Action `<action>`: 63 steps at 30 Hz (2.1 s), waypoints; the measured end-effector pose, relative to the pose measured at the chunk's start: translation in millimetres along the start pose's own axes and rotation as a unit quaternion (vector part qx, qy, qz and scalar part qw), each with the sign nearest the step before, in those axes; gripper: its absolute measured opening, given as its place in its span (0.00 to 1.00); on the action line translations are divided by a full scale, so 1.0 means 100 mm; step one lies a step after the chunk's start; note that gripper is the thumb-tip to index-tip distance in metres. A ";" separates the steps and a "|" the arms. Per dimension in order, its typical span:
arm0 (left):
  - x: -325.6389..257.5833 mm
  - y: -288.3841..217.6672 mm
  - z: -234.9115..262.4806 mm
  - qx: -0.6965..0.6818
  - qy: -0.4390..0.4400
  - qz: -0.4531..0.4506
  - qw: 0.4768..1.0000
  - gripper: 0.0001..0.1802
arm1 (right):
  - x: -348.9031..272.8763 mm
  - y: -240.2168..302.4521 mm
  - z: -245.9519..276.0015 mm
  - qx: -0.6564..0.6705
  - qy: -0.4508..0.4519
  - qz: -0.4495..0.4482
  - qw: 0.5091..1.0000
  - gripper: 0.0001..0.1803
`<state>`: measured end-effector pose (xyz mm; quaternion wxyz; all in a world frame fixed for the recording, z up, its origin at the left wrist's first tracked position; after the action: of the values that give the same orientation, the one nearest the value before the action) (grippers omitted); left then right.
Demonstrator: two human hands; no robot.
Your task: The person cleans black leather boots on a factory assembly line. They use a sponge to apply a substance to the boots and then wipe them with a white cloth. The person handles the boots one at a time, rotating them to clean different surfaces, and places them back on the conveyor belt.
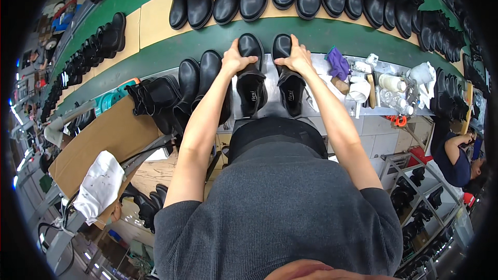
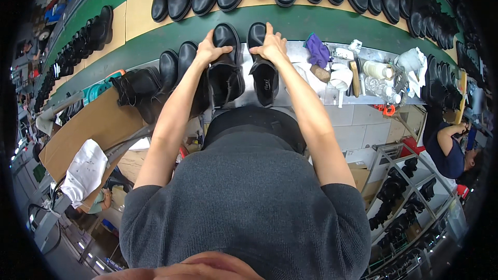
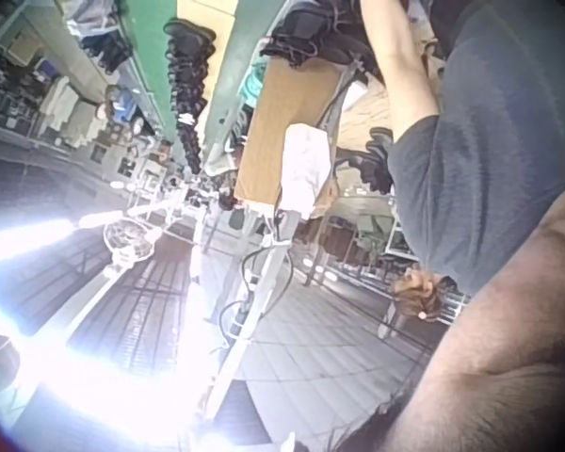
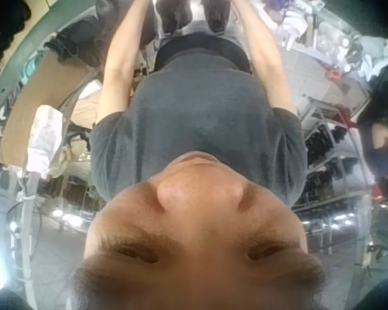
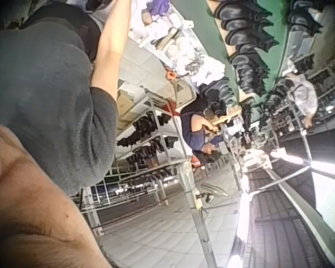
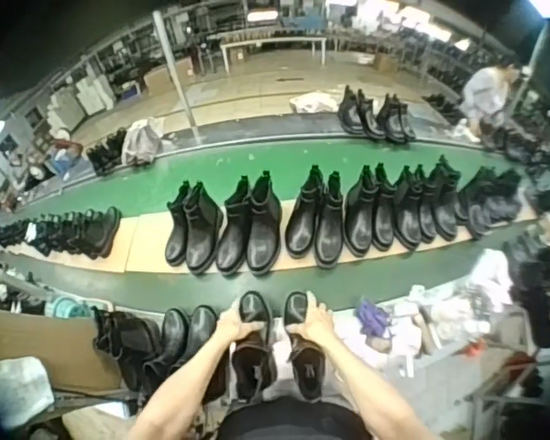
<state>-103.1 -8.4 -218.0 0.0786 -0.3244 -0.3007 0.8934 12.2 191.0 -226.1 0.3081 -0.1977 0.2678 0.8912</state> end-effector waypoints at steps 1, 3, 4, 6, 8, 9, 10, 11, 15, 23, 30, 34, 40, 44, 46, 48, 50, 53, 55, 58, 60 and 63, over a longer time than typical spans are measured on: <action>0.04 0.10 0.08 -0.060 -0.016 -0.020 0.998 0.59 | -0.01 0.00 0.09 0.041 -0.027 0.030 0.998 0.61; 0.07 0.22 0.14 -0.217 0.017 -0.038 0.975 0.56 | -0.10 0.03 0.30 0.138 -0.031 0.067 0.988 0.57; -0.01 0.13 0.15 -0.293 0.064 -0.009 0.954 0.54 | -0.16 0.00 0.39 0.187 -0.033 0.078 0.979 0.56; -0.33 -0.12 0.22 -0.338 0.154 0.026 0.928 0.55 | -0.09 -0.09 0.35 0.364 0.061 0.101 0.924 0.50; -0.50 -0.14 0.22 -0.417 0.167 0.022 0.893 0.55 | -0.42 0.25 0.64 0.441 0.113 0.155 0.876 0.49; -0.62 -0.24 0.22 -0.456 0.173 0.020 0.873 0.56 | -0.41 0.18 0.65 0.355 0.107 0.153 0.916 0.47; -0.80 -0.39 0.30 -0.499 0.167 0.024 0.850 0.56 | -0.43 0.16 0.64 0.369 0.130 0.143 0.909 0.45; -0.79 -0.30 0.20 -0.519 0.190 0.022 0.833 0.50 | -0.51 0.20 0.62 0.438 0.172 0.147 0.870 0.44; -1.24 -0.72 0.24 -0.593 0.255 0.062 0.761 0.34 | -0.81 0.36 0.61 0.519 0.286 0.131 0.795 0.42; -1.46 -0.97 0.40 -0.625 0.128 -0.178 0.749 0.25 | -0.96 0.50 0.83 0.640 0.119 0.209 0.729 0.35; -0.83 -0.69 0.55 -0.587 0.195 -0.036 0.785 0.32 | -0.59 0.05 0.87 0.437 0.031 0.109 0.892 0.35; -0.08 -0.08 -0.03 -0.003 0.034 -0.019 0.999 0.60 | -0.17 0.05 -0.03 0.039 -0.019 0.001 0.999 0.59; -1.52 -0.73 0.46 0.015 -0.174 -0.208 0.962 0.29 | -0.54 -0.45 -0.41 0.331 0.140 -0.107 0.927 0.54; -1.66 -0.48 -0.35 0.239 -0.088 -0.184 0.949 0.10 | -0.86 -0.27 -0.71 0.415 0.156 -0.077 0.893 0.51; -1.60 -0.56 -0.34 0.255 -0.080 -0.225 0.937 0.07 | -0.87 -0.23 -0.68 0.411 0.158 -0.102 0.892 0.49; -1.56 -0.65 0.15 0.256 -0.061 -0.207 0.942 0.08 | -0.91 -0.13 -0.56 0.428 0.215 -0.046 0.877 0.47; -1.62 -0.73 0.89 0.206 -0.084 -0.197 0.955 0.09 | -1.04 0.17 -0.14 0.509 0.217 0.017 0.833 0.43; -1.68 -0.76 2.02 0.199 -0.188 -0.169 0.947 0.11 | -1.03 0.57 0.41 0.488 0.144 0.101 0.855 0.36; -1.53 -0.74 2.66 0.231 -0.256 -0.168 0.924 0.12 | -0.87 0.69 0.54 0.468 0.119 0.117 0.868 0.34; -0.94 -0.53 3.44 0.325 -0.326 -0.140 0.877 0.14 | -0.64 0.63 0.53 0.436 0.109 0.111 0.886 0.31; -0.31 -0.20 3.94 0.363 -0.325 -0.092 0.868 0.15 | -0.55 0.59 0.52 0.405 0.101 0.094 0.904 0.28; 0.66 0.37 4.55 0.380 -0.305 -0.060 0.871 0.17 | -0.41 0.43 0.43 0.363 0.097 0.063 0.925 0.25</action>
<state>-437.8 -237.5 2.5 0.1533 0.0376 0.0337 0.9869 6.2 169.8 -155.9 0.2743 -0.1405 0.6136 0.7270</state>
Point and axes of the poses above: each hand's wrist, its own x-axis towards the middle knuckle, its own z-axis out of the back of the hand, y = z × x, the point moved 7 cm from there along x, towards the middle knuckle, and after that the axes turned 9 degrees about -x, right-handed, at the moved point
